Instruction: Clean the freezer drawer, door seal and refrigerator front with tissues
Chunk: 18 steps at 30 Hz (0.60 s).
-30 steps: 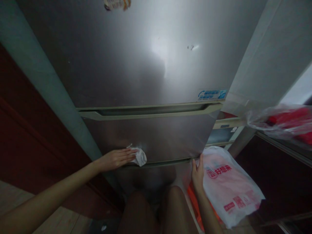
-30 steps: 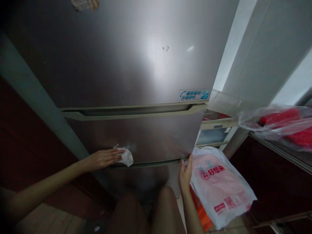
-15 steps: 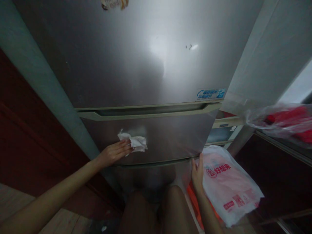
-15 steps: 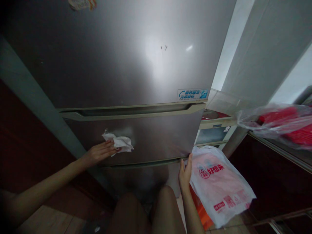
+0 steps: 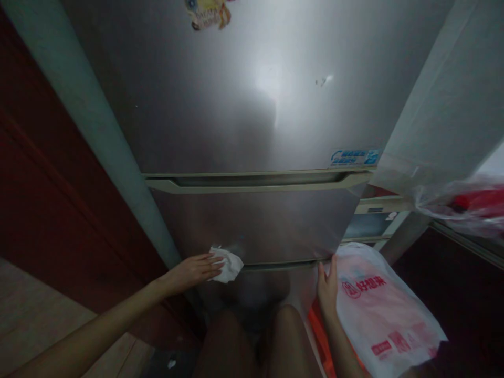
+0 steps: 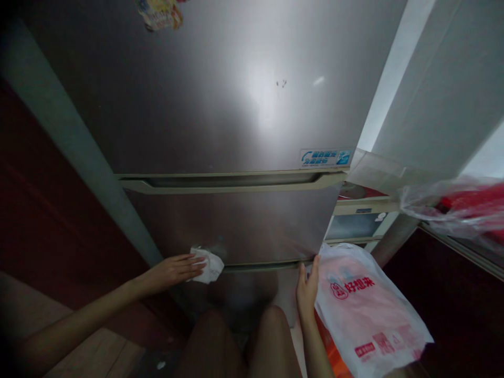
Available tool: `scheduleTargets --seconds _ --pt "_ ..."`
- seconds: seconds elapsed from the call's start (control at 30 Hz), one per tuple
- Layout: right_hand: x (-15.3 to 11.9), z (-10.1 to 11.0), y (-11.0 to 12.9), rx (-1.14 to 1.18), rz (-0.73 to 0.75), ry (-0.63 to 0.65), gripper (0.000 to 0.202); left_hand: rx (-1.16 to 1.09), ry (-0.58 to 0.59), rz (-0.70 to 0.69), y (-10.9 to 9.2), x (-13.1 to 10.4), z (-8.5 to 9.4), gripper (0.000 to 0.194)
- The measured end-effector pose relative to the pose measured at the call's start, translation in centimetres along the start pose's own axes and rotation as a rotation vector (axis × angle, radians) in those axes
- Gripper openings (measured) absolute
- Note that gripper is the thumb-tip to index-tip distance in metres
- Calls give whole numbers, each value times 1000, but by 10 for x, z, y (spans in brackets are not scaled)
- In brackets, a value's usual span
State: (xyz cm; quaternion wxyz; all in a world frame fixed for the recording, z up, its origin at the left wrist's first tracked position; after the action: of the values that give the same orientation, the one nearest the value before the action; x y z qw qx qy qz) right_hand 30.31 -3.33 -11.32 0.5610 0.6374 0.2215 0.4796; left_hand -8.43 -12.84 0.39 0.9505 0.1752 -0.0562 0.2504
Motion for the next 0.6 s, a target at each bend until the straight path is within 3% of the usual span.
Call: scheduleTargets --seconds 0.07,0.13,0.27,0.33,0.43,0.53,0.6 --pt "0 1 0 4 -27 7 84 -22 -64 162 7 -5 23 42" --pt "1 3 2 7 -43 16 85 -67 -197 436 22 -21 54 42" --pt "3 8 11 -3 -23 37 81 -74 -561 1090 49 -83 125 32" --pt "4 11 15 -5 -30 37 81 -52 -699 1330 51 -110 154 30" --pt "5 18 22 -17 -65 4 84 25 -815 1504 48 -131 189 27" --pt "9 30 38 -53 -33 -62 83 278 -856 1554 39 -137 220 24" --pt "15 37 57 -53 37 -114 80 448 -861 1561 33 -135 232 21"
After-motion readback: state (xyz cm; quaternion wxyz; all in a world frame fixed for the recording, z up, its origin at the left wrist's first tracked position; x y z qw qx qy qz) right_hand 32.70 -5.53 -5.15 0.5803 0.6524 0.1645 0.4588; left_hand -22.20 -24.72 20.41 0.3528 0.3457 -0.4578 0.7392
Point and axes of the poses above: each hand's wrist, its own x-axis towards the middle knuckle, its own z-axis out of the back of the hand, y = z × x, the point moved 8 cm from there along x, towards the middle knuckle, and after that the axes turned 4 degrees about x, right-handed, at the moved point
